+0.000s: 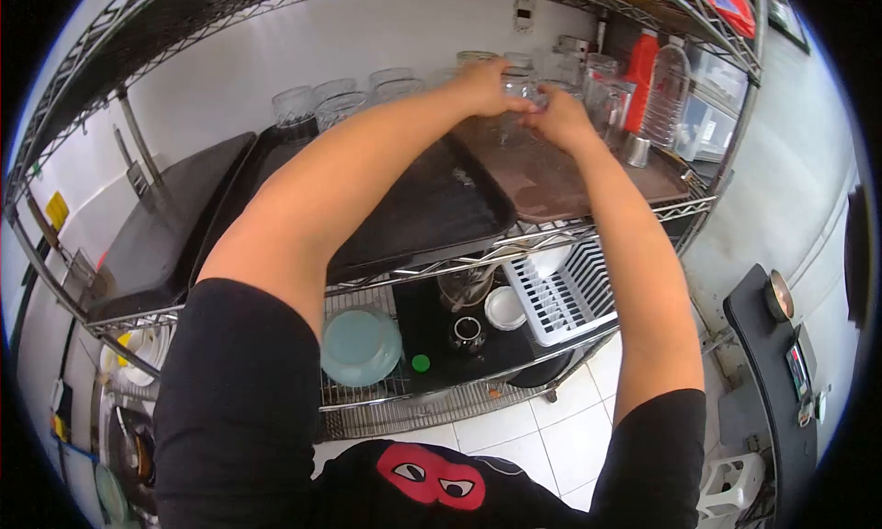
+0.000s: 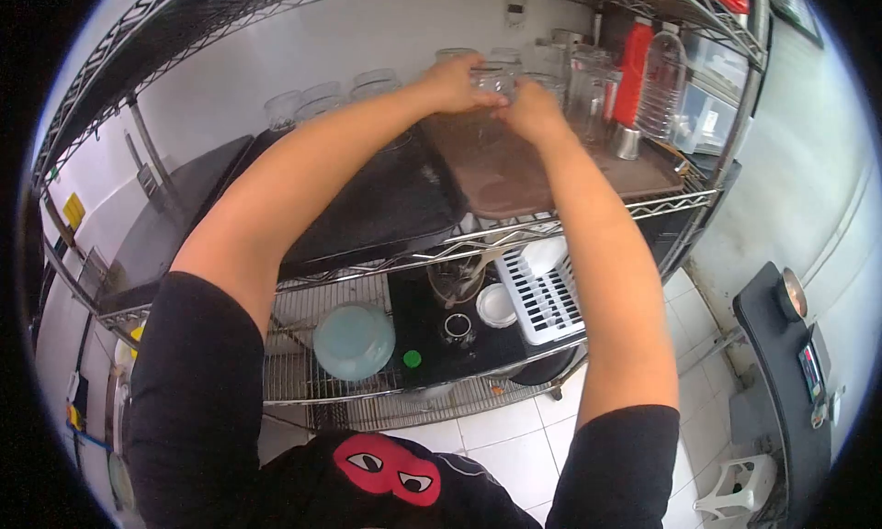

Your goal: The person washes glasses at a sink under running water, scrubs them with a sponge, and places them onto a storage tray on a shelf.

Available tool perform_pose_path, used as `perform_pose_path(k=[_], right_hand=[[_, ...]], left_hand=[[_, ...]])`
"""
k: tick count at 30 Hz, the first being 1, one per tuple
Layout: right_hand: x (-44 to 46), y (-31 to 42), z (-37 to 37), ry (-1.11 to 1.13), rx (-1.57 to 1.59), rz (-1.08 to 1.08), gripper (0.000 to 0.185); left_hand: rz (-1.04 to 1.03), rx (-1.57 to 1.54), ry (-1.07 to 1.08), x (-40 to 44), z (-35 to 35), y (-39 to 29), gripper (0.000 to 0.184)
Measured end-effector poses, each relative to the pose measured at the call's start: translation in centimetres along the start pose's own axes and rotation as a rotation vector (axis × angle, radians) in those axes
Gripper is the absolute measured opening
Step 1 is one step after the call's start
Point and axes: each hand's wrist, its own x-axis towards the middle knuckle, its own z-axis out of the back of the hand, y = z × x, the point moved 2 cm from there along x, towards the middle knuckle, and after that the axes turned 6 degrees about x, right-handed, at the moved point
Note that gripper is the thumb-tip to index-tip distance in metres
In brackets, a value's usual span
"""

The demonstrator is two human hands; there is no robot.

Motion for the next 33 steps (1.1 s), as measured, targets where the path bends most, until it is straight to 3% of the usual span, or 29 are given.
perform_pose_path(k=[3, 5, 6, 7, 8, 10, 11, 13, 14, 17, 21, 22, 25, 28, 29, 33], right_hand=[[-0.4, 0.6, 0.0, -0.061, -0.172, 0.070, 0.070], [-1.1, 1.0, 0.3, -0.101, -0.273, 0.102, 0.068], [-1.1, 1.3, 0.5, -0.075, -0.287, 0.069, 0.067], [-0.2, -0.2, 0.5, -0.086, -0.313, 0.191, 0.069], [-0.6, 0.4, 1.1, -0.070, -0.333, 0.110, 0.069], [2.9, -4.9, 1.7, -0.310, -0.426, 0.356, 0.068], [0.2, -1.2, 3.2, -0.311, -0.193, 0.401, 0.058], [-3.7, 4.7, 4.7, -0.472, -0.082, 0.648, 0.039], [-2.8, -2.0, 5.4, -0.262, 0.098, 0.368, 0.044], [-14.6, 11.0, 2.1, -0.369, 0.325, 0.646, 0.035], [-25.0, 25.5, -8.1, 0.045, 0.567, 0.848, 0.023], [-27.2, 30.8, -10.9, 0.157, 0.584, 1.012, 0.018], [-32.9, 40.3, -20.3, 0.522, 0.719, 0.994, 0.017], [-37.8, 49.7, -29.0, 0.780, 0.828, 1.075, 0.021], [-39.1, 52.4, -31.7, 0.792, 0.810, 1.125, 0.022], [-42.7, 62.5, -42.8, 0.767, 0.818, 1.218, 0.025]], left_hand=[[0.042, 0.271, -0.095, -0.5, -0.4, -0.9, 0.085], [-0.101, 0.331, -0.038, -0.1, -0.1, -0.3, 0.083], [-0.091, 0.411, -0.040, -0.9, 1.1, -1.0, 0.081], [-0.076, 0.493, -0.038, -2.0, 3.0, -2.1, 0.078], [-0.061, 0.428, 0.097, -3.1, 5.5, -3.0, 0.073], [-0.155, 0.484, 0.075, -5.5, 9.7, -3.9, 0.069], [-0.193, 0.406, -0.014, -8.1, 12.4, -4.0, 0.063], [-0.277, 0.435, -0.226, -12.8, 16.7, -3.2, 0.050], [-0.299, 0.359, -0.379, -16.7, 19.2, -2.6, 0.046], [-0.376, 0.269, -0.650, -27.4, 24.5, 1.1, 0.036], [-0.110, 0.288, -0.732, -45.7, 30.5, 5.4, 0.027], [-0.011, 0.300, -0.704, -50.3, 31.7, 6.6, 0.024], [0.505, 0.253, -0.571, -64.3, 32.3, 11.3, 0.022], [0.820, 0.321, -0.475, -78.3, 33.0, 14.8, 0.020], [1.032, 0.221, -0.445, -81.6, 33.8, 14.6, 0.019], [1.305, 0.230, -0.429, -92.4, 37.0, 14.4, 0.017]])
